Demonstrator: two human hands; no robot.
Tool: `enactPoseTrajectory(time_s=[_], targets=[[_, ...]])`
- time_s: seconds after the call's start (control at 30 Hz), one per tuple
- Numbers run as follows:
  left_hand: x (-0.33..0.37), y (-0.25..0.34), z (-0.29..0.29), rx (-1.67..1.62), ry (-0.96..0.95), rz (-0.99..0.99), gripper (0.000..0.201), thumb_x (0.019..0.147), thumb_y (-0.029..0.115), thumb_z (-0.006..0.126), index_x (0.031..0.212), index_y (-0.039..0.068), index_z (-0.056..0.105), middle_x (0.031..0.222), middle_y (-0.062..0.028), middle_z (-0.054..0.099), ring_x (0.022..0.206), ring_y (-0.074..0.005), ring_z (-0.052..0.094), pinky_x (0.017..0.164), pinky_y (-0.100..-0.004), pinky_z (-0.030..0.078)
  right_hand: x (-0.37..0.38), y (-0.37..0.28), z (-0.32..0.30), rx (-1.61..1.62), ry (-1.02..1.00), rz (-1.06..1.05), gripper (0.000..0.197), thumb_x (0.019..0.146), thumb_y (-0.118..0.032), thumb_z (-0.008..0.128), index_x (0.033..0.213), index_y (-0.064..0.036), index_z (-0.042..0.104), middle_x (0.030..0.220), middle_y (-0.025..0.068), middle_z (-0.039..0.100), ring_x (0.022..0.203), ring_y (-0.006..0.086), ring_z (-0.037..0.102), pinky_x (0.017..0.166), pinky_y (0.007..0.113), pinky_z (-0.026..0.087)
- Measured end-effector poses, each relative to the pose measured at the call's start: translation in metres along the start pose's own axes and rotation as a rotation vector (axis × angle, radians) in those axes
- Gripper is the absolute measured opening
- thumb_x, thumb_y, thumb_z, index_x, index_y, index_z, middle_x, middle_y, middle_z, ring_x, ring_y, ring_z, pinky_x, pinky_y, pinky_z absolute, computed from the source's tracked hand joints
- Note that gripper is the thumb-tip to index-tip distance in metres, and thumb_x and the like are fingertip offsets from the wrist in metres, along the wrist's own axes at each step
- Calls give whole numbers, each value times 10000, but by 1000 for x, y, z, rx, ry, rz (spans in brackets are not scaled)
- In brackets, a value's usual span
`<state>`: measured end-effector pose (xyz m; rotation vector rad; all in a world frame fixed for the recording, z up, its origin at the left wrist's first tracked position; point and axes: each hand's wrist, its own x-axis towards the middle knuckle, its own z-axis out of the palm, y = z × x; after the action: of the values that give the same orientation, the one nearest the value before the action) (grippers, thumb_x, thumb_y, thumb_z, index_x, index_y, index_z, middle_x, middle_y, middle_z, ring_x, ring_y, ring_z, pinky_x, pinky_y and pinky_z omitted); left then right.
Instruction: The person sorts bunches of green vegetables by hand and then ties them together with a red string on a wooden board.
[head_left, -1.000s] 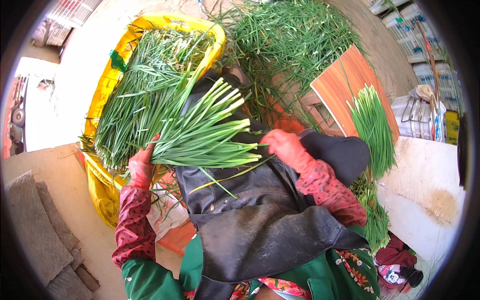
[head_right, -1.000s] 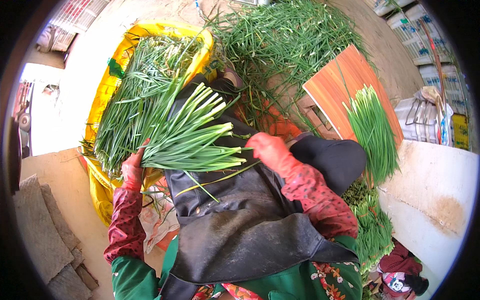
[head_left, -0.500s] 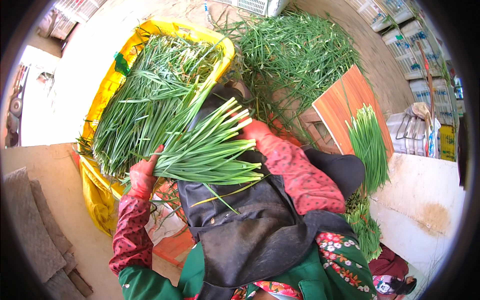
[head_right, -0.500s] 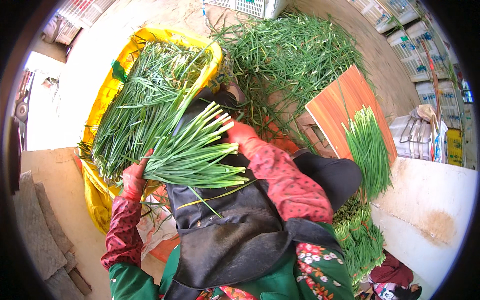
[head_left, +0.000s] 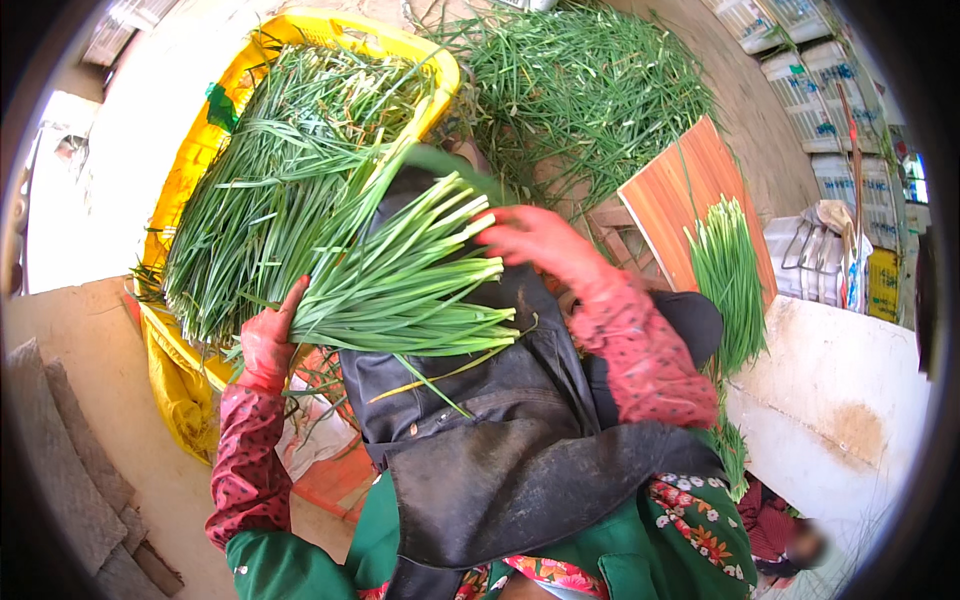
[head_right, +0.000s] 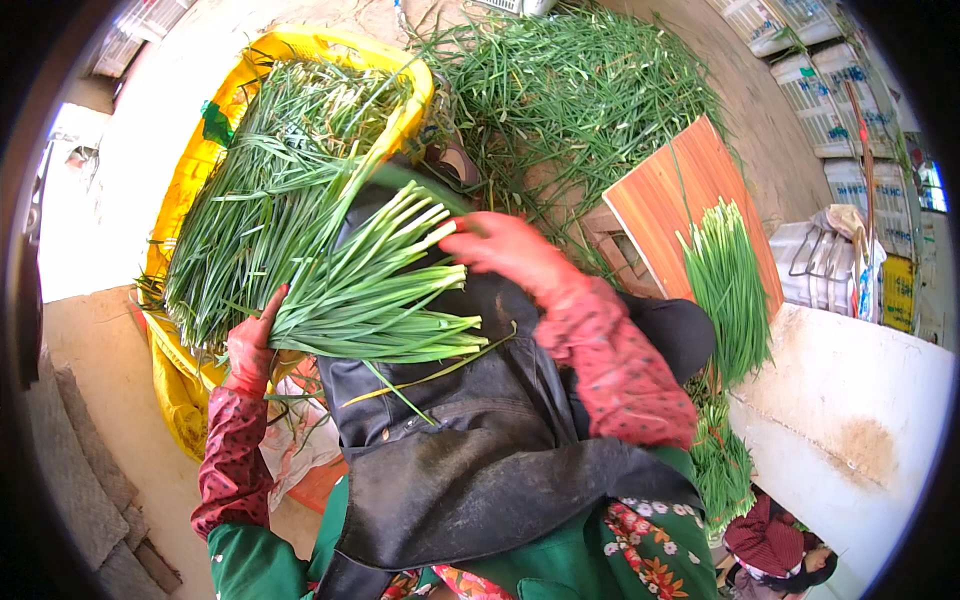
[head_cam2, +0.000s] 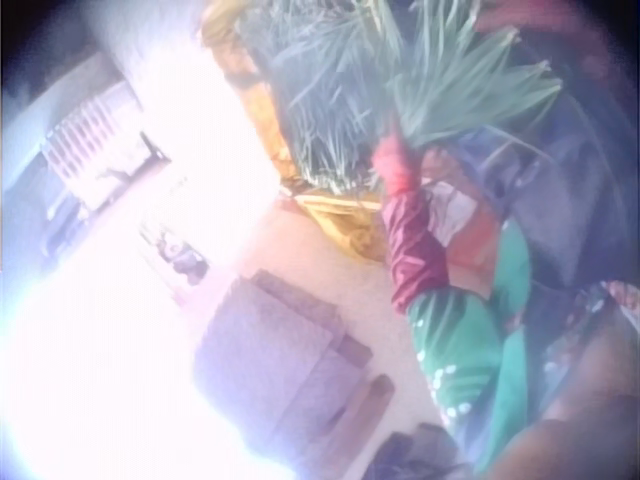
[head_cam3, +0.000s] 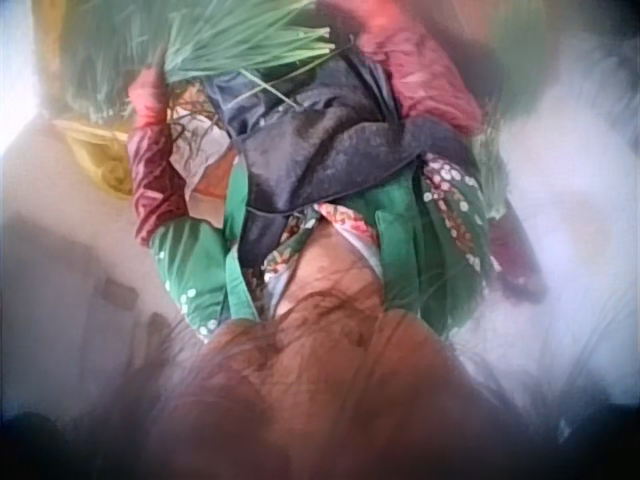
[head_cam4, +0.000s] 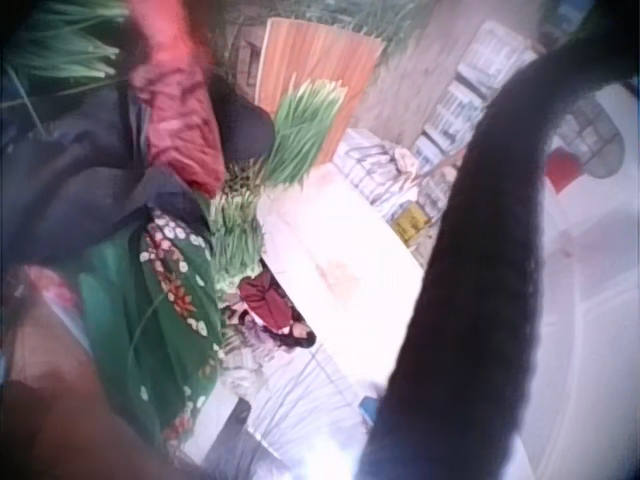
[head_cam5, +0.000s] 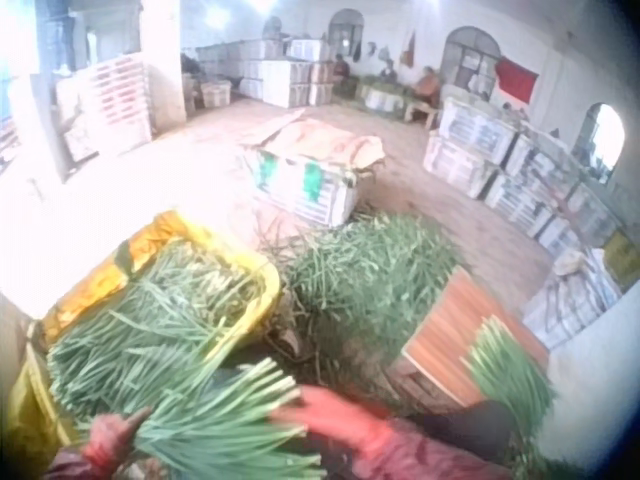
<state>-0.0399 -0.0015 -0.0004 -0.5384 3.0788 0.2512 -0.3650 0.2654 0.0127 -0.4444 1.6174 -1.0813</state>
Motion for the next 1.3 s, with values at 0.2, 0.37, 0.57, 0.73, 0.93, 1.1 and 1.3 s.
enactPoseTrajectory(time_s=[0.2, 0.37, 0.57, 0.73, 0.93, 1.1, 1.3], targets=[[-2, 3, 1, 67, -76, -15, 725, 724, 321, 712, 1388, 323, 421, 649, -135, 563, 580, -333, 596, 517, -441, 459, 24, 4, 31, 182, 159, -122, 195, 803, -152, 689, 914, 2, 646, 777, 68, 658, 651, 130, 606, 631, 259, 483], [4, 11, 4, 72, -72, -47, 729, 732, 293, 699, 1395, 341, 401, 715, -141, 562, 607, -350, 603, 536, -448, 476, 16, 81, -58, 974, 440, -163, 252, 889, -246, 624, 990, -15, 617, 658, 2, 529, 544, 104, 506, 529, 347, 537], [-2, 9, 7, -5, 41, -13, 690, 750, 127, 626, 1376, 342, 432, 716, -148, 567, 603, -349, 600, 532, -437, 475, -23, 37, 4, 185, 46, 55, 488, 896, -399, 593, 1155, 14, 569, 1017, 165, 647, 758, 218, 664, 656, 318, 569], [-1, 13, 4, 9, 22, -36, 685, 763, 55, 563, 1372, 343, 438, 715, -149, 572, 609, -356, 602, 539, -445, 480, -12, 41, 38, 549, 207, -4, 296, 943, -265, 553, 1010, 21, 583, 806, 88, 623, 635, 168, 615, 639, 347, 575], [-4, 28, -6, 115, -141, -133, 793, 719, 31, 597, 1405, 357, 371, 755, -142, 586, 632, -347, 617, 538, -457, 482, -12, 33, 43, 654, 225, -59, 446, 939, -400, 538, 911, 44, 563, 641, 57, 534, 512, 153, 536, 602, 367, 580], [-6, 34, -6, 173, -174, -191, 818, 722, 35, 596, 1424, 357, 328, 768, -149, 588, 649, -347, 622, 553, -459, 487, -8, 36, 49, 593, 131, -28, 396, 896, -377, 619, 942, 16, 596, 794, 96, 644, 619, 176, 628, 639, 316, 572], [-9, 30, -1, 139, -167, -185, 806, 734, 21, 564, 1430, 342, 315, 773, -158, 589, 655, -356, 621, 563, -459, 484, -3, 23, 52, 451, 140, 44, 239, 847, -137, 684, 1006, 28, 618, 883, 113, 669, 709, 183, 654, 649, 274, 545]])
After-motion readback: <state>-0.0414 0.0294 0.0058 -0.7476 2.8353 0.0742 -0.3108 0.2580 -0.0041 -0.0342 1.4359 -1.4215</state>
